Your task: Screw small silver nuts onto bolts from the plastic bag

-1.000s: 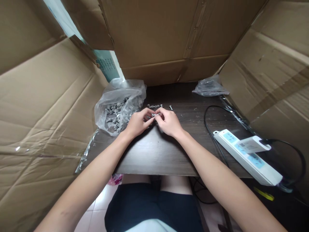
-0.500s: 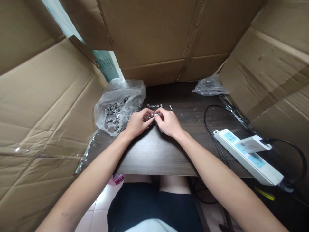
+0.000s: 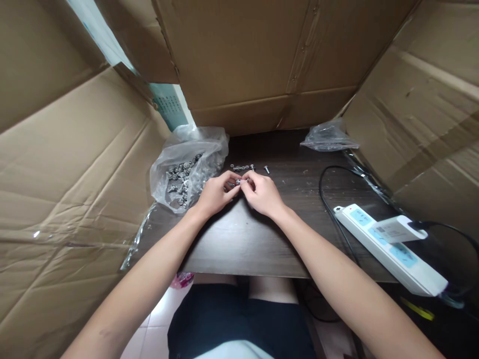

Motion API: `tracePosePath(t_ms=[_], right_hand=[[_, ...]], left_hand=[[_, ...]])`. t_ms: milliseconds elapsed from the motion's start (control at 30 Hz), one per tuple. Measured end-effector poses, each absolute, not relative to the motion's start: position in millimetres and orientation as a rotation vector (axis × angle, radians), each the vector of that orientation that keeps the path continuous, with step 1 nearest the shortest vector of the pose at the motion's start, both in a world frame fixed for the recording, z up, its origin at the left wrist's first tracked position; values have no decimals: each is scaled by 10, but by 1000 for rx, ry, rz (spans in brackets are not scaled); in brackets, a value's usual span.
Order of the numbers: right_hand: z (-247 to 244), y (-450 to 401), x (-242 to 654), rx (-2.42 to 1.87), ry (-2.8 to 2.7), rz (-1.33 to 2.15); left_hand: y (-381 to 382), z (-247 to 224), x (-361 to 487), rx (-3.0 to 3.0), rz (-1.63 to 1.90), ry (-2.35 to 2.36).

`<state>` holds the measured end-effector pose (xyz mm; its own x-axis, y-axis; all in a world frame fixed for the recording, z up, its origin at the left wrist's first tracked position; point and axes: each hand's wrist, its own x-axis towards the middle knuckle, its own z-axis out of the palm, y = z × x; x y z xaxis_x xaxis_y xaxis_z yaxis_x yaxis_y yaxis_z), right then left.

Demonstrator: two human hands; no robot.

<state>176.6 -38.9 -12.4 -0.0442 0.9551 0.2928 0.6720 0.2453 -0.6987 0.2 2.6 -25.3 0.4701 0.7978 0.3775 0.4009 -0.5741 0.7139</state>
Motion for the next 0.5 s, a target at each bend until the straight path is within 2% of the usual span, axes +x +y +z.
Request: tracePosePath(t_ms=[500], right_hand=[[-143,-375,1775,-1480,-1786,497]], left_hand=[[14,-231,15,2180,966,975]])
